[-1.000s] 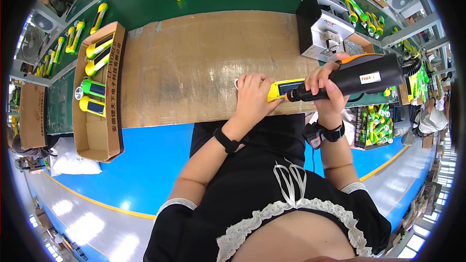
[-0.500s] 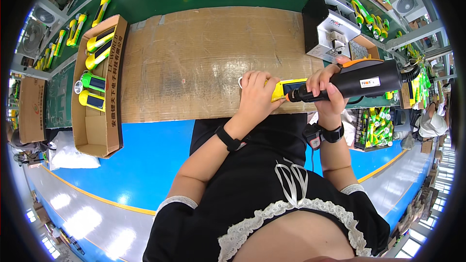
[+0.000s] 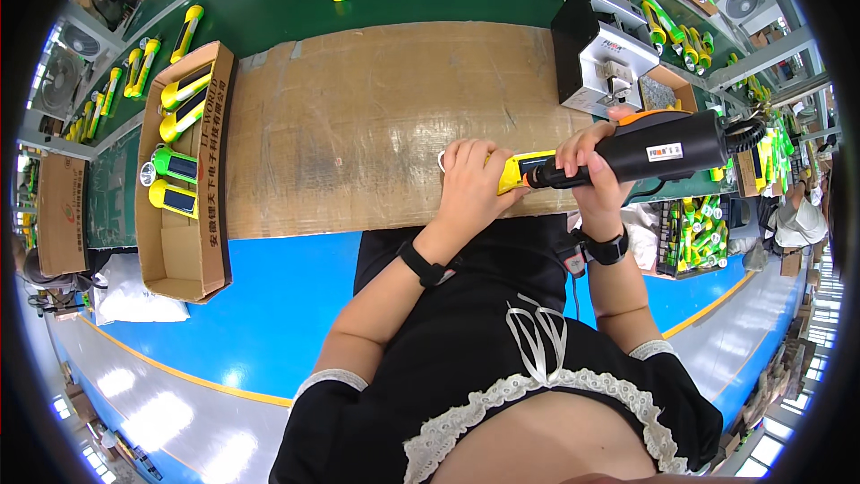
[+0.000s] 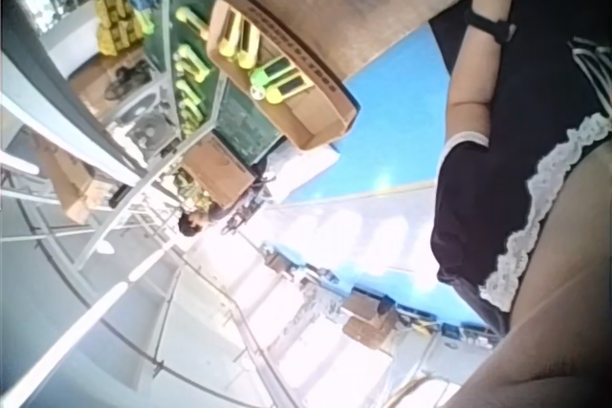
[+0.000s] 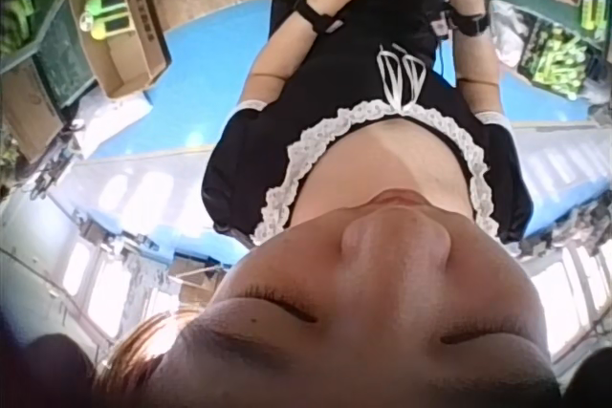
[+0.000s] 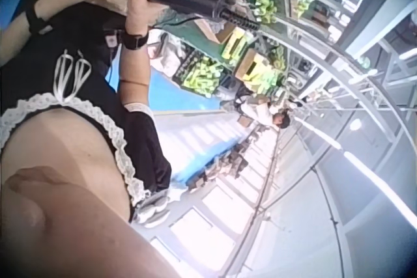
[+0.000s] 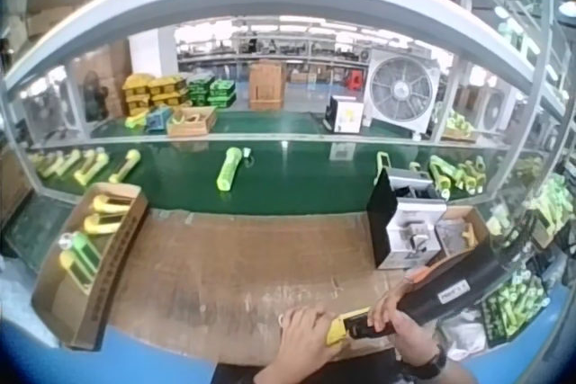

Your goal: The person is assembling solar-powered flashlights using an electric screwdriver at a factory workstation.

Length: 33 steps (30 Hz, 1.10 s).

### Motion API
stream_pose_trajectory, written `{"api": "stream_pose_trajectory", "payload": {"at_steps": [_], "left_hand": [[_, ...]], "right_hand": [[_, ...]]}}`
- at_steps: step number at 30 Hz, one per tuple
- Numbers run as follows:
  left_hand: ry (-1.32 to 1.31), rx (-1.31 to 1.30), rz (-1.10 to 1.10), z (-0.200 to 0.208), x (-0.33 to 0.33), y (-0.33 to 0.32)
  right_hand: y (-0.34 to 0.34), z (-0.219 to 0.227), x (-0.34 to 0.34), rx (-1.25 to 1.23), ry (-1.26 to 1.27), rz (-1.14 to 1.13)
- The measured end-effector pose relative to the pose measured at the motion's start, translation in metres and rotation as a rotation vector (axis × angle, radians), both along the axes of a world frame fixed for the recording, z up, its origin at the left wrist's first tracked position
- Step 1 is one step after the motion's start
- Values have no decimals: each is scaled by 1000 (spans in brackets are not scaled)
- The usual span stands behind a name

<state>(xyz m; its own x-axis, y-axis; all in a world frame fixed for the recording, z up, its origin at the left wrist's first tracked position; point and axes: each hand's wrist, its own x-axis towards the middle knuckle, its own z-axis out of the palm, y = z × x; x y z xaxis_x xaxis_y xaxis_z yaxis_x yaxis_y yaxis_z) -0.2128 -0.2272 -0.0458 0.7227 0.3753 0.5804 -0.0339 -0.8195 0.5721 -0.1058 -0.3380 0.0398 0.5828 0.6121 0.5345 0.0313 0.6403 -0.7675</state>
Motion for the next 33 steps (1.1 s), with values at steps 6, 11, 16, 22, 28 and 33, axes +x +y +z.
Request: {"api": "stream_pose_trajectory", "payload": {"at_steps": [6, 11, 16, 22, 28, 33], "left_hand": [[8, -9, -17, 2, 0, 0], [26, 20, -3, -1, 1, 5], [3, 28, -16, 0, 8, 3], [10, 55, -23, 5, 3, 3], [55, 108, 2, 6, 4, -6], [41, 145, 10, 8, 2, -6]], "right_hand": [[3, -4, -8, -63, -151, -13], [10, -8, -14, -152, -341, -16], [6, -10, -10, -228, -285, -128], [-2, 6, -11, -156, -62, -31], [-33, 75, 43, 155, -122, -460], [-26, 66, 119, 29, -246, -762]]}}
